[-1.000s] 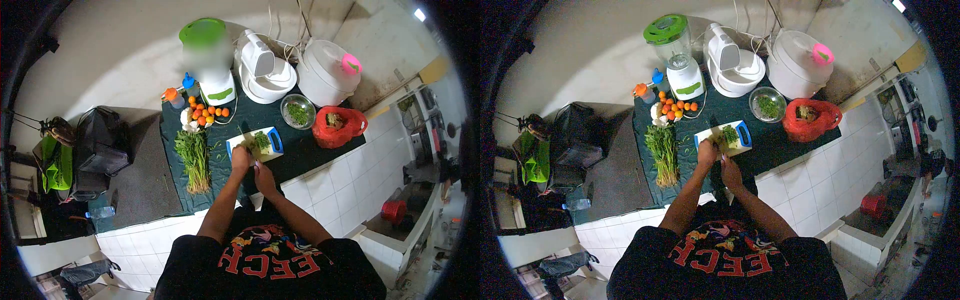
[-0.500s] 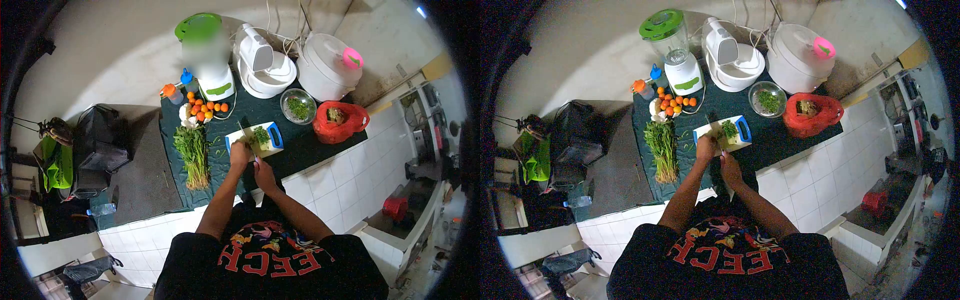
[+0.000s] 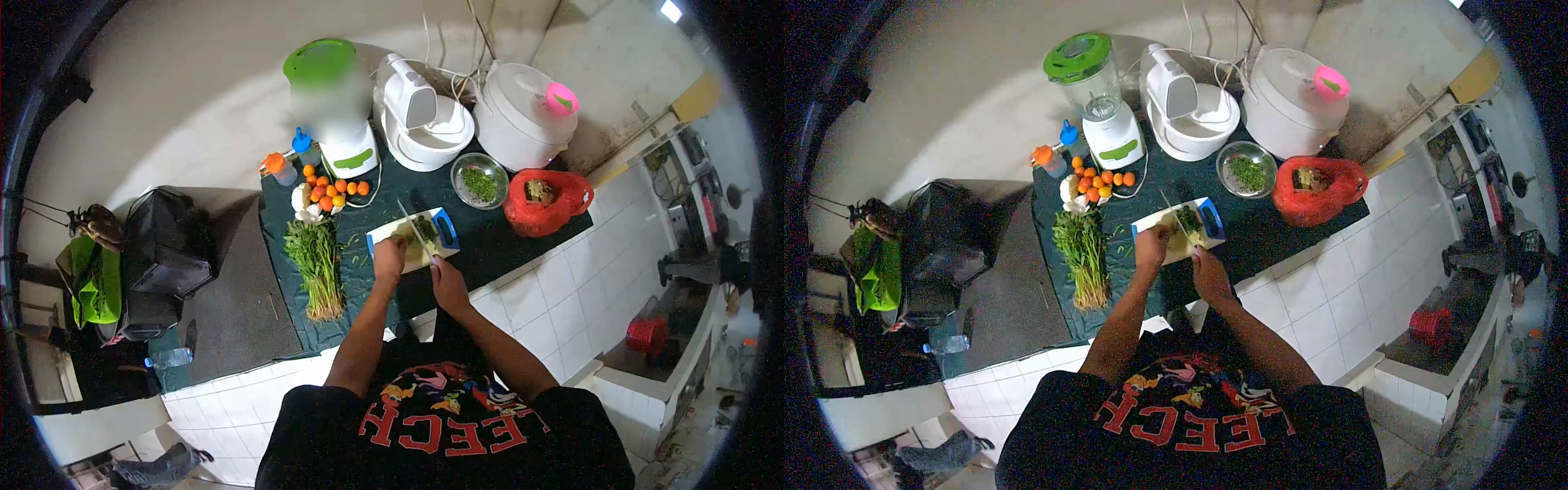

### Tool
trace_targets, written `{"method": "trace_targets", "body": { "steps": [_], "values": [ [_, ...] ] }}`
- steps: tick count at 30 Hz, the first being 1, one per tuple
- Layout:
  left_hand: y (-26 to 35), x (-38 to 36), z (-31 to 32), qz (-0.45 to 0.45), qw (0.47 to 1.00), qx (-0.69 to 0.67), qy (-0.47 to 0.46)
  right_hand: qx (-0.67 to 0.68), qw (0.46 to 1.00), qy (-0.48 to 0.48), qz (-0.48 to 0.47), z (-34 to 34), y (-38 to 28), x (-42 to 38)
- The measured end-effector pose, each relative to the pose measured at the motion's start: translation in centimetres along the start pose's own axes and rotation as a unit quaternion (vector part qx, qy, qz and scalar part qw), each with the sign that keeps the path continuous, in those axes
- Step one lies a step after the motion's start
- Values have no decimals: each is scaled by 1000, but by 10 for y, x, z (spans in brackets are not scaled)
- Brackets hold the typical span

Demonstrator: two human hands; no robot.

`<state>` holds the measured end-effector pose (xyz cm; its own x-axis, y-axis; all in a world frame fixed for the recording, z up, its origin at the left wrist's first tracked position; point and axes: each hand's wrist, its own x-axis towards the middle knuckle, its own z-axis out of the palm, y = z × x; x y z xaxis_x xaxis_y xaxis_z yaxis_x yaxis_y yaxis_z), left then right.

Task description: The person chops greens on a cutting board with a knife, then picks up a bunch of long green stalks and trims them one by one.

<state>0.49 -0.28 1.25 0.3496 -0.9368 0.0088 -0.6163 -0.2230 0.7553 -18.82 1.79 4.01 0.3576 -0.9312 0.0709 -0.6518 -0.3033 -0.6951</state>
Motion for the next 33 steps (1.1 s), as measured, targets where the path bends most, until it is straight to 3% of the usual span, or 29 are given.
{"method": "trace_targets", "body": {
  "steps": [4,6,8,9,11,12,14,16,18,22,24,28,30,33],
  "values": [
    [-7,-6,-6,-3,999,-41,25,17,999,-37,24,-14,2,-12],
    [-21,-12,0,14,999,-47,18,-42,993,-102,45,-19,2,-21],
    [-39,-15,8,179,980,16,90,-27,995,-89,24,-15,12,-26],
    [-33,-20,2,178,980,19,90,-13,997,-72,-2,-15,17,-25],
    [-10,-44,-17,19,998,18,65,-22,994,-103,-7,-33,11,-23],
    [-5,-52,-22,17,998,21,64,-33,991,-131,-11,-40,9,-23],
    [-2,-66,-27,-150,983,94,-57,-30,991,-121,-46,-45,25,-21],
    [-31,-70,-19,-104,989,105,-14,-25,991,-106,-78,-56,37,-19],
    [-36,-66,-23,-128,987,91,26,-123,971,-200,45,-70,47,-10],
    [-27,-45,-15,-168,977,134,4,-219,942,-253,25,-82,79,28],
    [-28,-43,-8,-238,962,134,-10,-187,969,-103,-122,-78,97,46],
    [-45,-43,3,-335,942,33,13,-107,985,-64,-118,-61,105,95],
    [-47,-45,5,-353,933,-62,44,-133,980,-124,-80,-54,100,111],
    [-39,-42,1,-384,918,-80,50,-144,973,-172,-48,-44,100,124]
  ]
}}
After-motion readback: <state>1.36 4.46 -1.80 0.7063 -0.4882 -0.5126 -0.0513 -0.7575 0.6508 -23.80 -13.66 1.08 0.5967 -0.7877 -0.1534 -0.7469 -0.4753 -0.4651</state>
